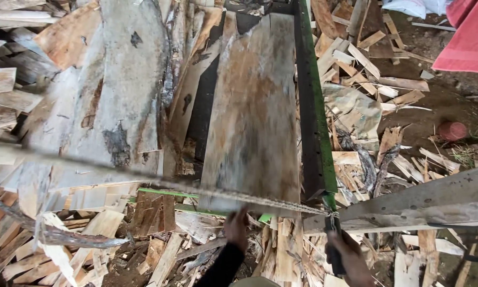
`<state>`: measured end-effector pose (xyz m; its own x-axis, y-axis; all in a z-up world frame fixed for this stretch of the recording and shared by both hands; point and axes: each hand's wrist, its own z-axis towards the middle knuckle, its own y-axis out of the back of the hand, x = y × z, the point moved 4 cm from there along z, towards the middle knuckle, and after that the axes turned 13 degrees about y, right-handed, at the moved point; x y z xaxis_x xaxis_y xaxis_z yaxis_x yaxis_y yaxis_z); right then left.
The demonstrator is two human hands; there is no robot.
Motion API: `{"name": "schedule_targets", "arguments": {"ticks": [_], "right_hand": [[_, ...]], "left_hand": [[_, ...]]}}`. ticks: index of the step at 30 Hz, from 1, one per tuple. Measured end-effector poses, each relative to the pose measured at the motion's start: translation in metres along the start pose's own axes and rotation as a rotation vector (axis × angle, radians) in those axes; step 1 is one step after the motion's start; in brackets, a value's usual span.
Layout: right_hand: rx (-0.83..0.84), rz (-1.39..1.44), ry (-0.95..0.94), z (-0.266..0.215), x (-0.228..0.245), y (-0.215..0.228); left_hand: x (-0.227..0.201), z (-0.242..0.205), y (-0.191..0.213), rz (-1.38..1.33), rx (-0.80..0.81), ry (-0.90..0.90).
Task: Feeding large sheets of wood veneer or bark into a mechanical shearing machine to cut them to size.
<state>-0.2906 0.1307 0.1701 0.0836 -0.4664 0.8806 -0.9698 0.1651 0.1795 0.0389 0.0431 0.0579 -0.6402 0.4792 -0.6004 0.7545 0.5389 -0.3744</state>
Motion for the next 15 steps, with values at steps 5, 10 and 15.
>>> {"name": "schedule_targets", "arguments": {"ticks": [5, 10, 15], "right_hand": [[0.102, 0.527, 0.154, 0.069, -0.176, 0.002], [0.164, 0.090, -0.098, 0.053, -0.168, -0.075], [0.133, 0.156, -0.025, 0.069, -0.162, -0.097]], "left_hand": [[0.073, -0.070, 0.183, 0.632, 0.007, 0.012], [0.039, 0.019, 0.292, 0.650, -0.018, 0.245], [-0.089, 0.006, 0.176, 0.655, -0.045, 0.409]]}}
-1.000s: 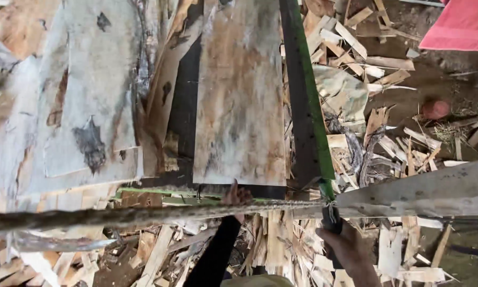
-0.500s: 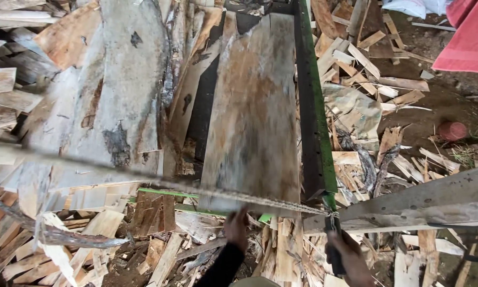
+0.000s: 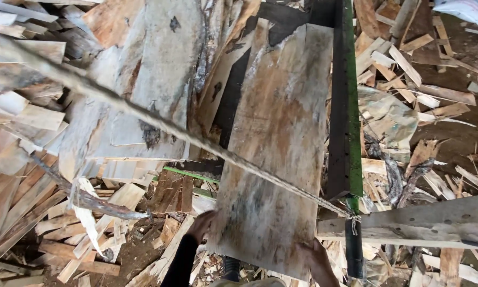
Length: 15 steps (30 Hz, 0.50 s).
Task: Feeding large sheets of wood veneer or bark into a mechanical shearing machine to cut them to size.
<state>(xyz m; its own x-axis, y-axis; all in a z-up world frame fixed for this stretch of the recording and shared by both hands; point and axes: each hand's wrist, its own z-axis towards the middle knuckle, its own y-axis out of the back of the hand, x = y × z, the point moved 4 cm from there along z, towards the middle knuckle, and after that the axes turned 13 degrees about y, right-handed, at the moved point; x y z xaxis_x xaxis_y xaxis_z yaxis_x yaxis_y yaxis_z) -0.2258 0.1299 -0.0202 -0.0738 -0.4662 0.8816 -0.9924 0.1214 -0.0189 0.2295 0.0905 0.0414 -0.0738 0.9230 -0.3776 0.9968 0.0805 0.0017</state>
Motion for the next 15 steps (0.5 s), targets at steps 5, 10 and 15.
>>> {"name": "schedule_targets", "arguments": {"ticks": [5, 10, 15], "right_hand": [[-0.145, 0.163, 0.147, -0.019, 0.015, -0.017], [-0.098, 0.082, 0.366, -0.022, -0.052, -0.020], [0.074, 0.050, 0.652, -0.065, -0.155, -0.015]], "left_hand": [[-0.056, 0.041, -0.028, 0.114, 0.075, -0.297], [-0.079, -0.071, -0.044, 0.206, -0.057, -0.745], [-0.060, -0.140, -0.035, 0.323, -0.294, -1.163]]}}
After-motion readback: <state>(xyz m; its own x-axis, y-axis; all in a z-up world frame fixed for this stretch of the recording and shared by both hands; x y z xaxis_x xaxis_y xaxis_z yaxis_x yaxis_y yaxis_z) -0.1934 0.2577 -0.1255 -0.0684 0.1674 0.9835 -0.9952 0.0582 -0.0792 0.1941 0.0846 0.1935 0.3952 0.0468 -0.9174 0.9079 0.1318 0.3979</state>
